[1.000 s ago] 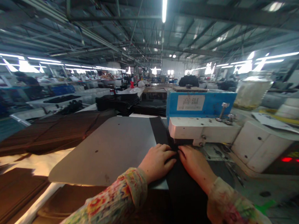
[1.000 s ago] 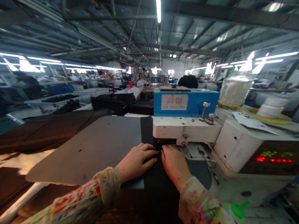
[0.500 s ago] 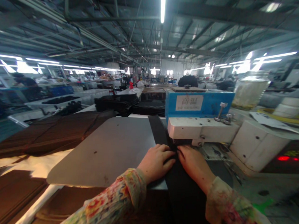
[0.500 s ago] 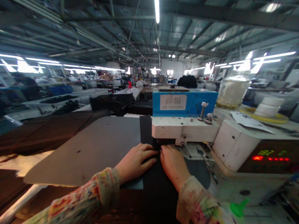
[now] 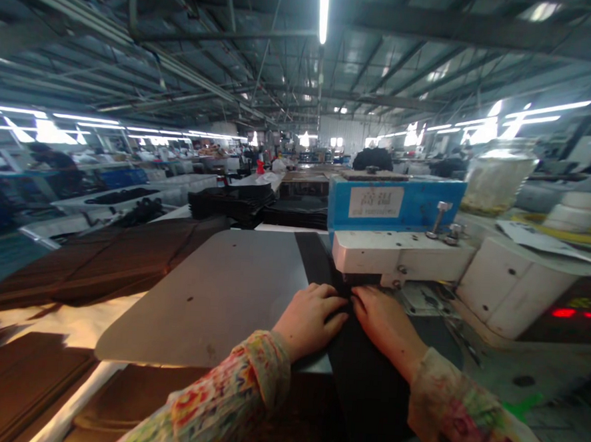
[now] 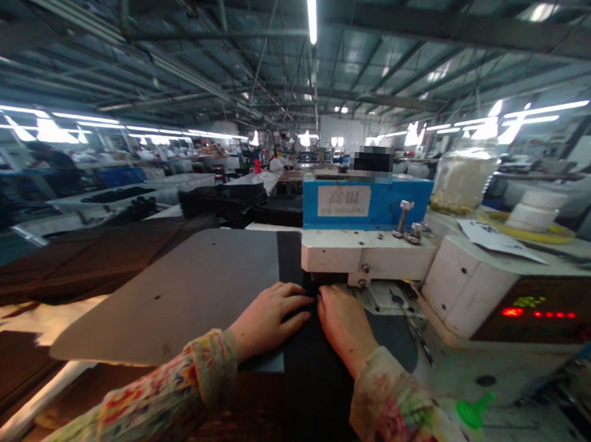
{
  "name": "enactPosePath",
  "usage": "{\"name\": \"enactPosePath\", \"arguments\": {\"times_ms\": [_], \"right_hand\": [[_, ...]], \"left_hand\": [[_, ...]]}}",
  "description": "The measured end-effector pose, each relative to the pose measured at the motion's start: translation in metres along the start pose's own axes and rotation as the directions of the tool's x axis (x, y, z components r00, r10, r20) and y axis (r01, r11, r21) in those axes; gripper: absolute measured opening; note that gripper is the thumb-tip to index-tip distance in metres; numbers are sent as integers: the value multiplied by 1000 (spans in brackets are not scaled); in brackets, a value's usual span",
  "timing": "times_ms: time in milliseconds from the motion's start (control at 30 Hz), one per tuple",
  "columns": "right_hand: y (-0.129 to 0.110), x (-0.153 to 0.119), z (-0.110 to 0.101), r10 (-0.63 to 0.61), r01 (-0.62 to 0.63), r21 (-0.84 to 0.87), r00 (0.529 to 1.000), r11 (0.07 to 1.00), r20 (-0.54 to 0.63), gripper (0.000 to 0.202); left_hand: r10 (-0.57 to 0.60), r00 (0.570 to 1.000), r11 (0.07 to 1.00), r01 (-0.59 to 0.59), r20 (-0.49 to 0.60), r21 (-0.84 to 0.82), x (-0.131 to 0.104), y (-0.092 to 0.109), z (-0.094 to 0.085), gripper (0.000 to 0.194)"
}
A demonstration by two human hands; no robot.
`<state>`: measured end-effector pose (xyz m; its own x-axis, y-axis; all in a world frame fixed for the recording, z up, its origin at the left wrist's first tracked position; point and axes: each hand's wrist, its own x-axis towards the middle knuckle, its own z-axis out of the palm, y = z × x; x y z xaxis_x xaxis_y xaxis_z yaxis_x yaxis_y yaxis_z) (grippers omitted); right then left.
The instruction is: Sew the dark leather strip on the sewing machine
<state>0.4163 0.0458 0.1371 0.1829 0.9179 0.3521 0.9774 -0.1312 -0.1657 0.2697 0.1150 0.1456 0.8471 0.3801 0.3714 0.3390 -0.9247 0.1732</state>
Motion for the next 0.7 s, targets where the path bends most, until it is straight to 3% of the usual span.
{"name": "enactPosePath", "arguments": {"times_ms": [700], "right_hand": [[2, 1, 1, -5, 5, -5, 1000, 1000, 13, 27]], "left_hand": [[27, 1000, 1000, -26, 16, -13, 0, 1, -2, 31]]}}
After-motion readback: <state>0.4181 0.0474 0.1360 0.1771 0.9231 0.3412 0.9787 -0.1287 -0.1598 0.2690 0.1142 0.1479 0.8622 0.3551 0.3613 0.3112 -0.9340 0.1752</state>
